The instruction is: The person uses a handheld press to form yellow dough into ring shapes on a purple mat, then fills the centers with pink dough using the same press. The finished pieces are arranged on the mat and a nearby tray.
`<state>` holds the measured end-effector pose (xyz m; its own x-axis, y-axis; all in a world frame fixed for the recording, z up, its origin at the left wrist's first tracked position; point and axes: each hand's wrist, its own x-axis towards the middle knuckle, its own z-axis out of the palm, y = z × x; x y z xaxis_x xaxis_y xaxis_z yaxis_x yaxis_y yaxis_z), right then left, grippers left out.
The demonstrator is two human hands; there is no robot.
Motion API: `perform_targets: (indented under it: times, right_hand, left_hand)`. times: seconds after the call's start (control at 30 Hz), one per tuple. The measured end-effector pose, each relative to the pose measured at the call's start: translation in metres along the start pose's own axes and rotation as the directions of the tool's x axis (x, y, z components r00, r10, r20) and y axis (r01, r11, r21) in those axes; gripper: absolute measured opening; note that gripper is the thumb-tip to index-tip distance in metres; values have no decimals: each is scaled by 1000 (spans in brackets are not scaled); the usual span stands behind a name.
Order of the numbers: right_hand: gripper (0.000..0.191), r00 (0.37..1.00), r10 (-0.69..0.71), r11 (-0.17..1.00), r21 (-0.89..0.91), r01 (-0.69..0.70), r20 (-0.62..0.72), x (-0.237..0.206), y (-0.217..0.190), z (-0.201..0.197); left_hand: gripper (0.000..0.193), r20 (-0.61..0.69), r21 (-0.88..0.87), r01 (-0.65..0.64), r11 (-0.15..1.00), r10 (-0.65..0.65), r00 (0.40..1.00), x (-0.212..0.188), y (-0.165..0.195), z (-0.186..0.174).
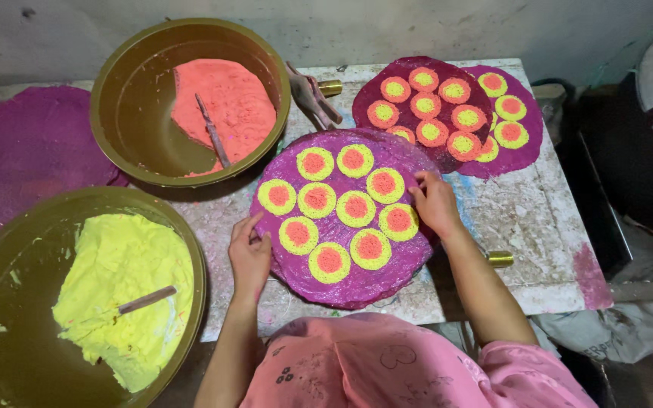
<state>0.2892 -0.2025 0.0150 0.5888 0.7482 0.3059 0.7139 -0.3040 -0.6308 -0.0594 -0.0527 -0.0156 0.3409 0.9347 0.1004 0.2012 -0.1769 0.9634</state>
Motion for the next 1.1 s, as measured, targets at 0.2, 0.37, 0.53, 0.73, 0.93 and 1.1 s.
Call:
perform_targets:
  times: [0.2, 0.37, 0.53, 0.73, 0.93, 1.1]
  right_hand:
    - [14, 998, -17, 991, 128, 25, -67, -9, -1, 0]
    - [14, 999, 40, 971, 237, -30, -36, -17, 14, -33]
    - [14, 988, 122, 969, 226, -99, -90, -25, 59, -113]
    - [12, 930, 153, 986, -17, -169, -334, -21, 105, -189]
    - [10, 818, 194, 891, -252, -378, -541, -12, 108, -186]
    - [14, 711, 409, 698, -306, -647, -572, -14, 111, -174]
  left_hand:
    - [49, 46, 179, -35, 983, 27, 999, 4, 46, 0]
    - [51, 260, 34, -152, 988, 139, 956, 29, 99, 14]
    - [53, 484, -34, -206, 978, 197, 853, 64, 128, 74]
    - [56, 495, -147, -490, 859, 493, 716, 110, 132, 220]
    - [51, 498, -205, -459, 864, 496, 711, 125, 138, 333]
    - [51, 610, -98, -485, 869, 437, 661, 122, 136, 362]
